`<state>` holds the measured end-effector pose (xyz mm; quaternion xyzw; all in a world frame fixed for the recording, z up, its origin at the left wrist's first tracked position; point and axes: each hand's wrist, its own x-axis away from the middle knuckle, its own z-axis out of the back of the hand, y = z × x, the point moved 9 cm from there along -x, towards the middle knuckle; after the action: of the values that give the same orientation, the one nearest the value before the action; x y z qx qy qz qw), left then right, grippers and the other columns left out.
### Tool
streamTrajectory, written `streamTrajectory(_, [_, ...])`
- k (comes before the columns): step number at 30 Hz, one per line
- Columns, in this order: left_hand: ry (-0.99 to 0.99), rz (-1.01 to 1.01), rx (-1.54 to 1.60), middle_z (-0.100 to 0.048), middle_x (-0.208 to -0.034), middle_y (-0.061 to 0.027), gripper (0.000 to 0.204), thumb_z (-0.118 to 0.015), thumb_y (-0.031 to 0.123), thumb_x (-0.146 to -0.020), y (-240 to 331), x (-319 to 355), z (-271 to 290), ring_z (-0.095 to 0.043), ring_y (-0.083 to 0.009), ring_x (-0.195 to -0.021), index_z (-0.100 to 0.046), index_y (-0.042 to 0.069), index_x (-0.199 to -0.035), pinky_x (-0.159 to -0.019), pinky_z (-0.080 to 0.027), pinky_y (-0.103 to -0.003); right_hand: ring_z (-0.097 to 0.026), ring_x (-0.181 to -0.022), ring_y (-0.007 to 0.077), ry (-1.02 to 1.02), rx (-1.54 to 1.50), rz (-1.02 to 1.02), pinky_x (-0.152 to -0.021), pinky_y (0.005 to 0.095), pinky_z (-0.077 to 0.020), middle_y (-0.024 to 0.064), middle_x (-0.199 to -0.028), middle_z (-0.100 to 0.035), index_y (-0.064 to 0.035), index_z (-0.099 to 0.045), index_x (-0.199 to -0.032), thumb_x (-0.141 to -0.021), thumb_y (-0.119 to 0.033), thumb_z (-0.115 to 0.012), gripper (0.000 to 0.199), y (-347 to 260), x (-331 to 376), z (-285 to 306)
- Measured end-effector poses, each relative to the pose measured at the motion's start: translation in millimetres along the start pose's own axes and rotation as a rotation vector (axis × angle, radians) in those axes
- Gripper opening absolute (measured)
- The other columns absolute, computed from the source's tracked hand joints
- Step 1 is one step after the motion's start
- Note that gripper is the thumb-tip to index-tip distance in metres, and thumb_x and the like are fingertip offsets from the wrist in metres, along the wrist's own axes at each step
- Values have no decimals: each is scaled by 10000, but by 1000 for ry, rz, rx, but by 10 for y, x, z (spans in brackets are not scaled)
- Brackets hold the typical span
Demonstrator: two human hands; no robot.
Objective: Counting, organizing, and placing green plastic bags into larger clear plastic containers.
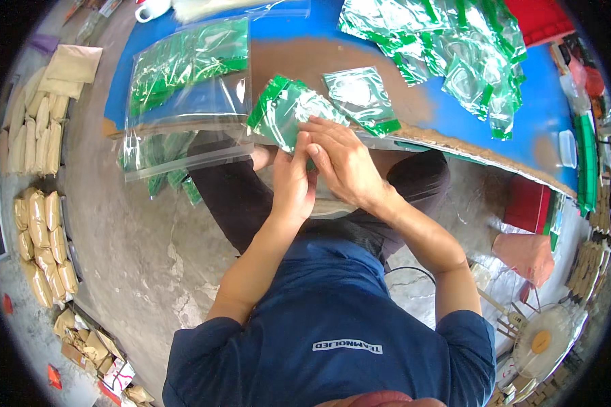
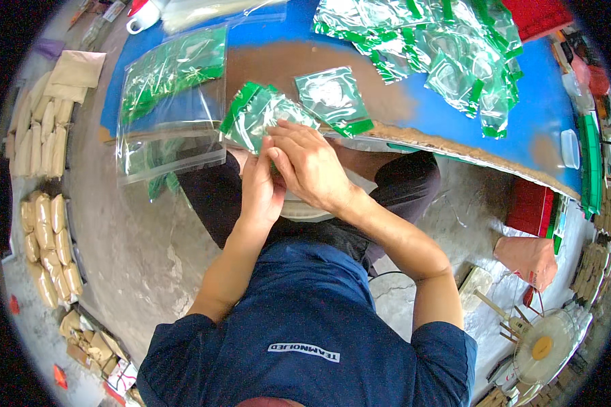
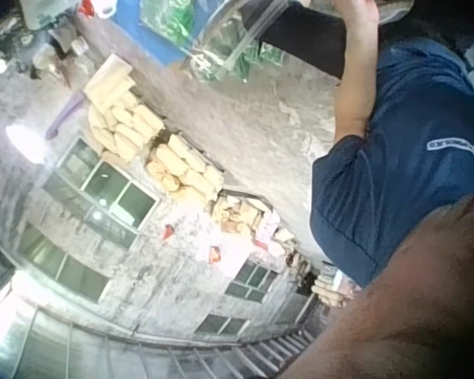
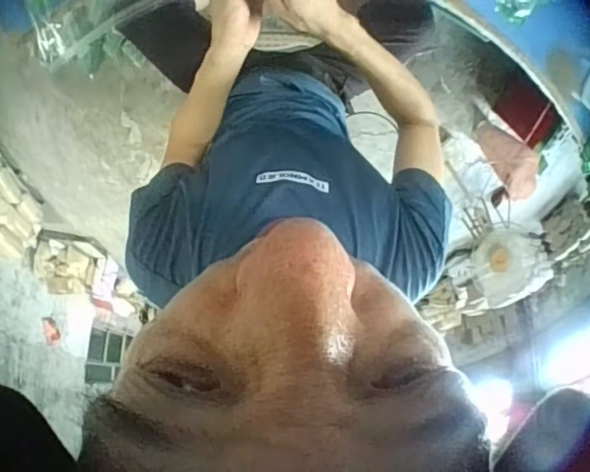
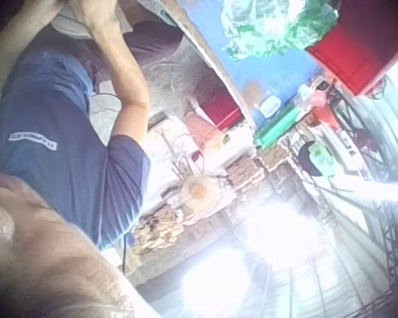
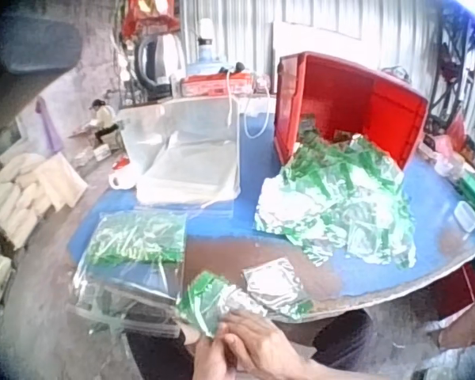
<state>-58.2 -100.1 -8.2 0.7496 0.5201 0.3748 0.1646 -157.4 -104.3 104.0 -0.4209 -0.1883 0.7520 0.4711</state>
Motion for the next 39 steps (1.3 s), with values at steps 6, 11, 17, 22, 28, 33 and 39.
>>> streamTrajectory(6, [27,-83,-2,-626,-1229,-73,297,-567,121,-996,126,-71,193,-635,-198,-1084,-531,57,-1284,-946,-527,-412,-554,-1025,343,9,527,-55,-857,468,-460,156,-1093,-613,-31,-639,-1061,-817,-255,-745,347,348,-272,343])
streamTrajectory(11, [-1,-81,-6,-620,-1257,-98,303,-554,95,-989,227,-50,295,-633,-217,-1114,-531,37,-1285,-971,-520,-437,-575,-1038,339,-149,517,40,-850,433,-480,148,-1107,-599,-41,-585,-1084,-770,-240,-792,425,488,49,443])
streamTrajectory(17, [-125,54,-105,-641,-1229,-113,338,-580,98,-960,167,-84,176,-639,-213,-1110,-533,23,-1286,-957,-526,-416,-476,-1346,343,270,-56,-105,-1089,439,-396,153,-1275,-645,-28,-652,-1034,-794,182,-487,359,377,-19,1128])
streamTrajectory(22, [-236,276,57,-651,-1205,-86,301,-555,121,-975,52,-89,-44,-645,-190,-1081,-565,34,-1263,-949,-517,-375,-220,-1486,373,-243,113,78,-1181,635,-136,9,-1470,-509,-173,-725,-961,-723,109,-553,408,153,99,554])
streamTrajectory(28, [-256,93,-358,-658,-1160,-74,409,-716,6,-857,65,-50,-134,-625,-151,-1045,-582,9,-1244,-929,-493,-322,-260,-1468,364,-349,176,73,-1168,631,-176,44,-1468,-493,-171,-663,-1172,-840,-35,-580,368,317,227,379])
streamTrajectory(33, [-164,17,-257,-658,-1155,-72,420,-719,-13,-843,127,-39,-93,-627,-169,-1053,-580,-4,-1239,-955,-481,-328,-335,-1408,415,53,607,-72,-1151,520,-264,247,-1459,-434,11,-459,-1391,-940,-392,-603,622,1066,-190,1083])
streamTrajectory(39, [-211,259,165,-621,-1233,-57,443,-679,-3,-879,-99,43,191,-578,-216,-1188,-540,61,-1294,-1055,-450,-424,-500,-1179,373,-128,677,-57,-1053,526,-342,244,-1216,-548,33,-572,-1270,-870,-656,-559,797,730,-31,600])
